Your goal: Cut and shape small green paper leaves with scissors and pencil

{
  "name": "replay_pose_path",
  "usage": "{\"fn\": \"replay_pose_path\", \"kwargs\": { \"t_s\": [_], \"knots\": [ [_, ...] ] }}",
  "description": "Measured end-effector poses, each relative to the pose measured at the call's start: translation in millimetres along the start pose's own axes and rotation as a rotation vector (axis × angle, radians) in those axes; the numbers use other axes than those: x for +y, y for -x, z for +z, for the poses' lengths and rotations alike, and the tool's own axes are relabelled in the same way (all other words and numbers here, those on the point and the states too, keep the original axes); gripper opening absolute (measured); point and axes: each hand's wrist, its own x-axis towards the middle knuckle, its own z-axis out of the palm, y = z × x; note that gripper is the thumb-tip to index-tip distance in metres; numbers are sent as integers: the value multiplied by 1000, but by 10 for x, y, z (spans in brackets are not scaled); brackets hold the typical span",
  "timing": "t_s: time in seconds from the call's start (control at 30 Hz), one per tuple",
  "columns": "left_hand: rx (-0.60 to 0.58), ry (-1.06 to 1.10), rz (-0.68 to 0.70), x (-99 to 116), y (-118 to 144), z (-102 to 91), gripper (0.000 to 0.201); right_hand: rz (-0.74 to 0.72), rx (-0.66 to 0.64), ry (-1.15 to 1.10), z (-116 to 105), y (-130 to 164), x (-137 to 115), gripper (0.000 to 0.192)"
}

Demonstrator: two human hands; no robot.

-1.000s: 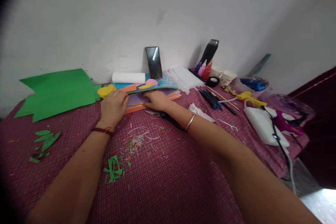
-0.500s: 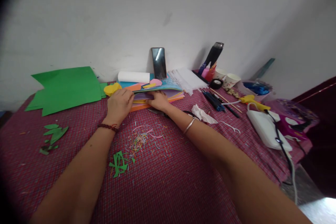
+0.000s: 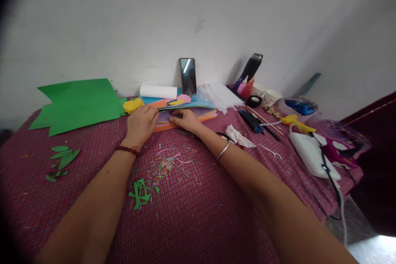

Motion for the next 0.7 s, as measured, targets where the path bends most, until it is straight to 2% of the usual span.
{"fn": "replay_pose_path", "kwargs": {
  "t_s": [0.3, 0.7],
  "knots": [
    [7, -16, -4, 11, 5, -6, 20, -25, -58, -39, -48, 2, 76, 29],
    [-1, -18, -1, 5, 6, -4, 19, -46, -38, 33, -74, 16, 53, 25]
  ]
}}
